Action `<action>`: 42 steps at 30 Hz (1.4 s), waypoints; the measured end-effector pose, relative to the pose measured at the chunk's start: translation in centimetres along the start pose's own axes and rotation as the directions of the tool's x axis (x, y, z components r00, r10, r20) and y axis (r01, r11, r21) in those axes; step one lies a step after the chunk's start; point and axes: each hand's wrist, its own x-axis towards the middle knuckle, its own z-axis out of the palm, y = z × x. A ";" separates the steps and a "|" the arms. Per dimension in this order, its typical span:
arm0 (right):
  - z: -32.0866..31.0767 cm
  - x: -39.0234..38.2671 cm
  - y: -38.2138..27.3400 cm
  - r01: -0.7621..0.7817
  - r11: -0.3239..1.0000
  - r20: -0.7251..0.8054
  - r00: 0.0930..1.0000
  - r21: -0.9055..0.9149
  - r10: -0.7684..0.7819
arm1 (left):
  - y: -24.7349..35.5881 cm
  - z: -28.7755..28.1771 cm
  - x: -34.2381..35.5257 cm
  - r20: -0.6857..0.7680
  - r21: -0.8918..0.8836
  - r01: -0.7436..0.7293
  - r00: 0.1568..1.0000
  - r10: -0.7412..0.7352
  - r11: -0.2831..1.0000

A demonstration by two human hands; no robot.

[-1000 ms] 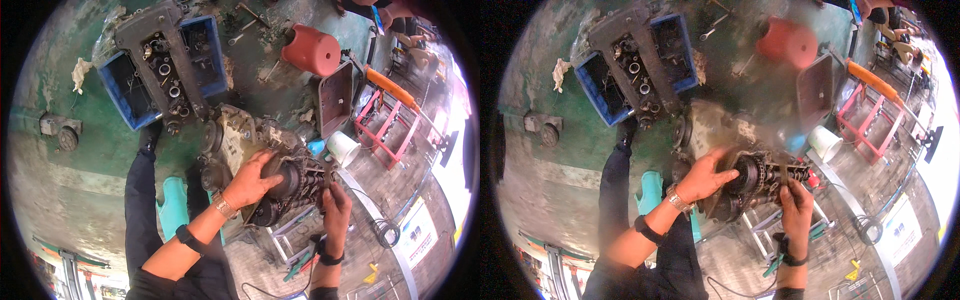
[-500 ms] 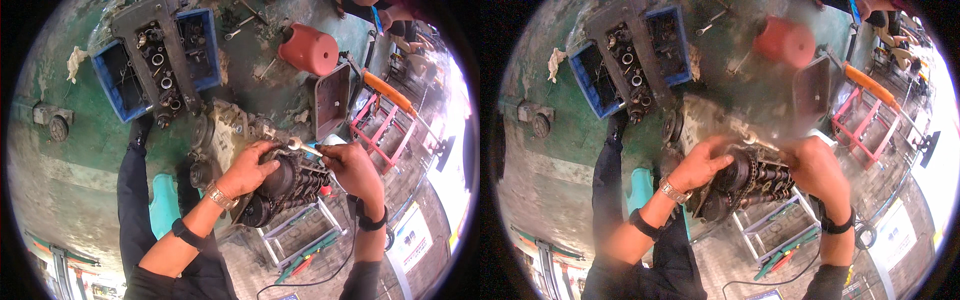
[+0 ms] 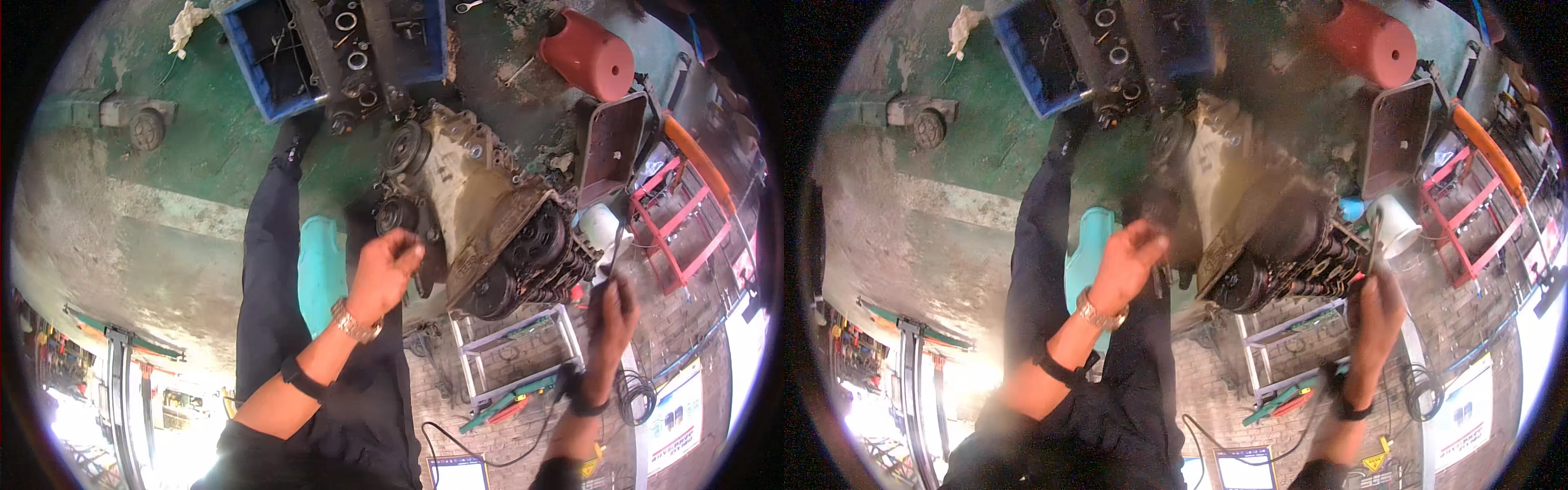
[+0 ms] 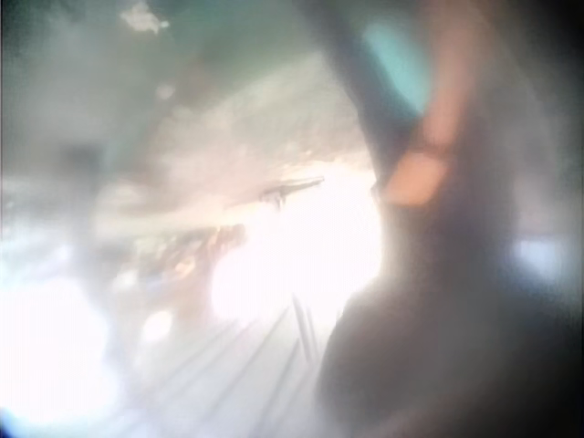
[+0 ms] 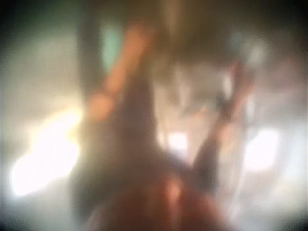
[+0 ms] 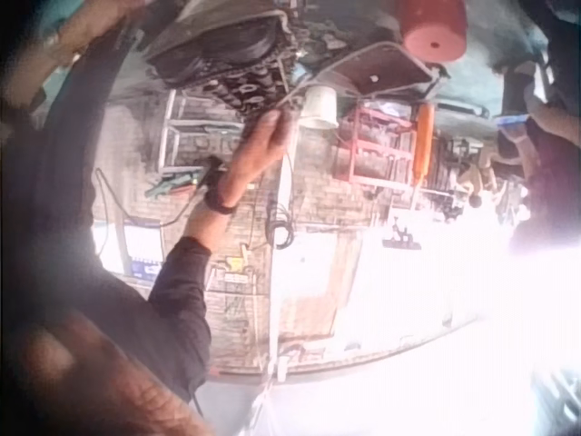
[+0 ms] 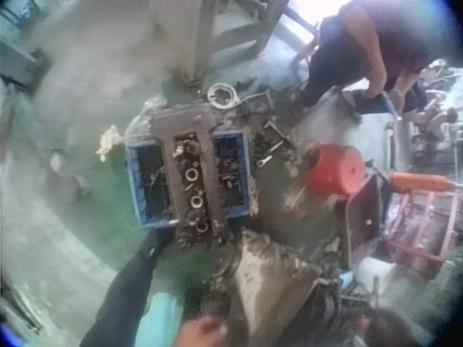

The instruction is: The person works on a disassembled engine block, using a wrench to loosen and remove bolts from the cylinder head and block. They rotate the engine to access different sides and continue removing fasteners with both hands.

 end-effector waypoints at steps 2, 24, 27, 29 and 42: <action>0.2 -3.7 1.7 -0.101 0.975 0.028 0.995 0.199 0.098 | -1.5 0.3 -2.8 0.042 -0.090 0.083 0.996 -0.079 0.992; 7.0 -20.8 17.2 -0.253 0.721 0.060 0.957 0.645 0.283 | -11.4 8.5 -7.1 -0.099 -0.392 -0.220 0.976 0.196 0.894; 7.0 -21.7 19.1 -0.220 0.726 0.060 0.969 0.652 0.240 | -11.2 8.8 -7.0 -0.159 -0.395 -0.287 0.957 0.243 0.872; 6.9 -22.0 20.1 -0.212 0.726 0.079 0.974 0.655 0.213 | -10.8 9.0 -6.7 -0.196 -0.371 -0.313 0.947 0.256 0.874; 9.1 -24.8 24.3 -0.289 0.674 0.125 0.951 0.680 0.283 | -9.7 8.4 -6.1 -0.209 -0.189 -0.426 0.898 0.387 0.885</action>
